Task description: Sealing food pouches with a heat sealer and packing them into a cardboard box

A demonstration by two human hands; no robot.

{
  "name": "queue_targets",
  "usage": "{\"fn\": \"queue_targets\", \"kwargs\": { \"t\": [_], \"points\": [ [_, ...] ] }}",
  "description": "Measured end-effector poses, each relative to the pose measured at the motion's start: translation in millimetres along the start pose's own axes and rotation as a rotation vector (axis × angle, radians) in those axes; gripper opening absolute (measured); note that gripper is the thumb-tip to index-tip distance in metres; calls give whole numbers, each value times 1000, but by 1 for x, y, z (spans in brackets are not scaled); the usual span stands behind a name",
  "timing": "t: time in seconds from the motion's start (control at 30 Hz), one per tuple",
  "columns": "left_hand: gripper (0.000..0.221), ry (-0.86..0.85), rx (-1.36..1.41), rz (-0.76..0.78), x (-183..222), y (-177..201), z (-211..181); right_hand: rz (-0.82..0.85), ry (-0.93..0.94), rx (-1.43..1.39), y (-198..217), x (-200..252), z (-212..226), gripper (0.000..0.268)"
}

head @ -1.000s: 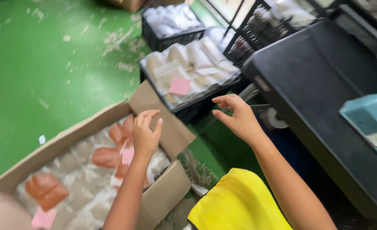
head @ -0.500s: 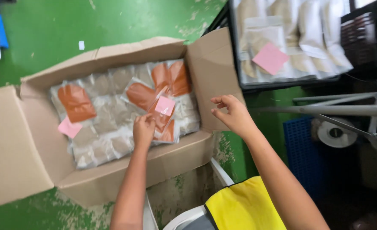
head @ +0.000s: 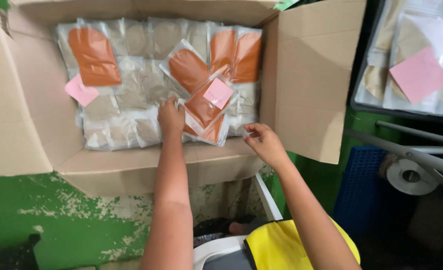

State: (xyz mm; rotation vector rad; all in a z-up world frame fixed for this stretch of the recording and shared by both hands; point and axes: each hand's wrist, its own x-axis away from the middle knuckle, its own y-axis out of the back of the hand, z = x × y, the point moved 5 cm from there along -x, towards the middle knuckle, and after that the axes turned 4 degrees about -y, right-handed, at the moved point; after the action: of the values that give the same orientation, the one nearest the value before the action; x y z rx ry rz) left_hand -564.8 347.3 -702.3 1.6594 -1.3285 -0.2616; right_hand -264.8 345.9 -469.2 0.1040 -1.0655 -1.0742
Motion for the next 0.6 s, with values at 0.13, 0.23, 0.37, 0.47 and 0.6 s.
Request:
{"fn": "queue_targets", "kwargs": {
  "t": [0.13,0.23,0.37,0.47,0.6],
  "points": [
    [39,20,116,-2,-25,-28,4,62,-15,16,-29,-6,-14,36],
    [43,65,297,60,-44,-71,21,91,-35,17,-42,-7,-20,36],
    [36,135,390,92,-55,-90,26,119,-62,-1,-56,-8,-37,36],
    [36,254,497,158,-56,-90,25,139,-108,-13,-62,1,-43,37],
    [14,281,606,197,-51,-98,23,138,-132,-83,-68,0,-61,38]
  ]
}}
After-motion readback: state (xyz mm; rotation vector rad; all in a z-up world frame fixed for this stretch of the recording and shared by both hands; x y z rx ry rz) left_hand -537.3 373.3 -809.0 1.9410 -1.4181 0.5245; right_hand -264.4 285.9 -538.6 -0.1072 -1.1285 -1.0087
